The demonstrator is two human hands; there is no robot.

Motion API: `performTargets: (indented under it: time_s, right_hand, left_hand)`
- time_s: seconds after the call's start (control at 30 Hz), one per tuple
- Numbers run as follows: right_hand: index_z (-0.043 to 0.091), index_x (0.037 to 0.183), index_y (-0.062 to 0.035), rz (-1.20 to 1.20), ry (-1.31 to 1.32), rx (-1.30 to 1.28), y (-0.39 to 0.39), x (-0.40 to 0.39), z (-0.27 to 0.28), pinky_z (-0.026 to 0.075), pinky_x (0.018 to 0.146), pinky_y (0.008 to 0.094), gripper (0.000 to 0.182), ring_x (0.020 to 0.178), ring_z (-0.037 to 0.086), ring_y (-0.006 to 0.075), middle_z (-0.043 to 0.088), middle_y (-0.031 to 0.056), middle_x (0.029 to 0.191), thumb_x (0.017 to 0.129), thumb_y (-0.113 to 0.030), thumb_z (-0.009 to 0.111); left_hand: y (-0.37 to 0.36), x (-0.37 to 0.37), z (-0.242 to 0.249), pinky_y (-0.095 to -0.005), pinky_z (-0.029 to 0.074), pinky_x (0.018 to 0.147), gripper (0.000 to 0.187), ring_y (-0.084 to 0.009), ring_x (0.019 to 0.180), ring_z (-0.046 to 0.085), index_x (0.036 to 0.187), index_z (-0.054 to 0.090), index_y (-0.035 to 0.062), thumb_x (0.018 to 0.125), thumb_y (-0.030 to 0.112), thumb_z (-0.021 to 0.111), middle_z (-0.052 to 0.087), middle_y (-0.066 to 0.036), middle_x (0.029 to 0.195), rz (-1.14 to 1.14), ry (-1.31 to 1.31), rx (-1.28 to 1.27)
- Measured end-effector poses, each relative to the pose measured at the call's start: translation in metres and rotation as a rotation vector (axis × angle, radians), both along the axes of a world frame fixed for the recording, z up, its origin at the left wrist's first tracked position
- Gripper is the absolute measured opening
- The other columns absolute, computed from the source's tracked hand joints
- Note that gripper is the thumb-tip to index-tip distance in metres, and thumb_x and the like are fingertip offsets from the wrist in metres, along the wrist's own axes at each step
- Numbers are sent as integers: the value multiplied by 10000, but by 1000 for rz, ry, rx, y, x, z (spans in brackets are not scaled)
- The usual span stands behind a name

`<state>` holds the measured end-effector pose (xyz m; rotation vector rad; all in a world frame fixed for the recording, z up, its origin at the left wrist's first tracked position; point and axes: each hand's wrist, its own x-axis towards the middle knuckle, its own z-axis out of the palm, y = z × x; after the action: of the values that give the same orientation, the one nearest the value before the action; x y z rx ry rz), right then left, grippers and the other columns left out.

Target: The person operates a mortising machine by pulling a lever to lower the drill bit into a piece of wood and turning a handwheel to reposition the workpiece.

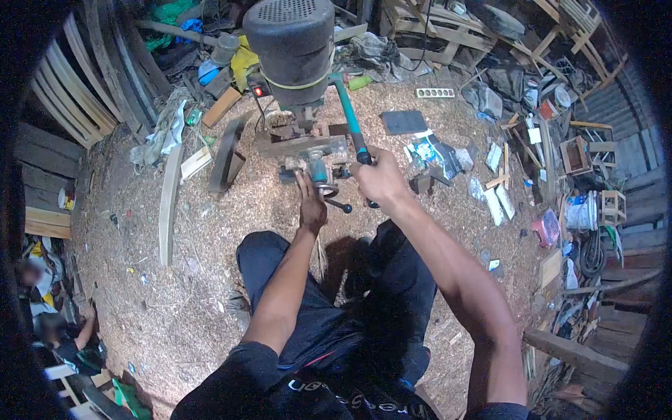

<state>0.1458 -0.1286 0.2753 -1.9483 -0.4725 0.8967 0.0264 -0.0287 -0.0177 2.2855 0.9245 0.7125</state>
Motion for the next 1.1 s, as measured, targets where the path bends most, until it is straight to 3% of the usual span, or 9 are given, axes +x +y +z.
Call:
performTargets:
  time_s: [0.13,0.33,0.43,0.63,0.7,0.73,0.9,1.0,1.1]
  right_hand:
    - [580,947,20,-94,31,36,0,-10,5,356,378,301,144,431,465,104,514,19,599,838,-55,637]
    - [582,934,18,-54,86,89,-1,-6,-7,350,351,294,109,396,456,109,506,25,566,856,-50,615]
    - [541,1213,133,-2,95,84,-4,-1,-15,381,378,323,424,415,495,142,503,30,574,857,-82,625]
    - [517,1298,117,-19,77,114,-6,-4,-32,373,390,327,499,420,499,146,500,29,561,859,-92,624]
    - [554,1033,45,-54,60,106,-4,-7,-34,374,373,313,219,402,476,129,502,30,556,855,-70,608]
    - [573,900,9,-69,43,108,-4,-8,-28,374,365,306,88,393,464,121,503,31,554,853,-59,600]
    - [573,946,10,-9,-1,7,3,-3,-4,393,406,314,171,472,506,131,557,52,670,852,-114,643]
    - [587,942,24,-56,-171,128,12,1,49,435,435,330,146,522,577,172,594,83,678,851,-89,605]
    - [594,945,-27,81,-21,232,33,33,116,440,418,291,228,528,605,155,636,79,727,936,-255,586]
  left_hand:
    - [-1,-1,8,-541,137,1220,676,-504,1466,121,1515,140,-112,979,100,494,126,-341,1569,-7,36,-43]
    - [0,0,4,-507,202,1214,661,-500,1453,177,1542,138,-47,987,54,482,123,-317,1582,27,34,-33]
    - [-4,-1,4,-511,264,1189,679,-512,1440,209,1561,145,18,974,8,486,142,-284,1595,57,22,-66]
    - [-7,-2,-4,-513,304,1165,674,-519,1430,235,1563,185,61,960,-29,473,187,-264,1595,74,-65,-89]
    - [-4,0,1,-511,315,1160,677,-508,1434,241,1563,202,64,951,-46,469,197,-252,1598,74,-83,-131]
    - [-2,-1,-4,-504,298,1170,641,-507,1434,241,1557,222,52,967,-5,468,196,-254,1599,63,-68,-104]
    - [9,3,-23,-489,221,1206,541,-499,1428,261,1491,319,-31,1002,142,473,252,-309,1559,19,-21,45]
    - [11,3,-27,-488,217,1207,523,-481,1427,272,1452,377,-50,997,178,499,271,-310,1551,8,-12,-117]
    - [12,-6,-11,-494,239,1198,524,-485,1412,291,1406,435,-34,963,210,573,328,-291,1525,-24,-71,-87]
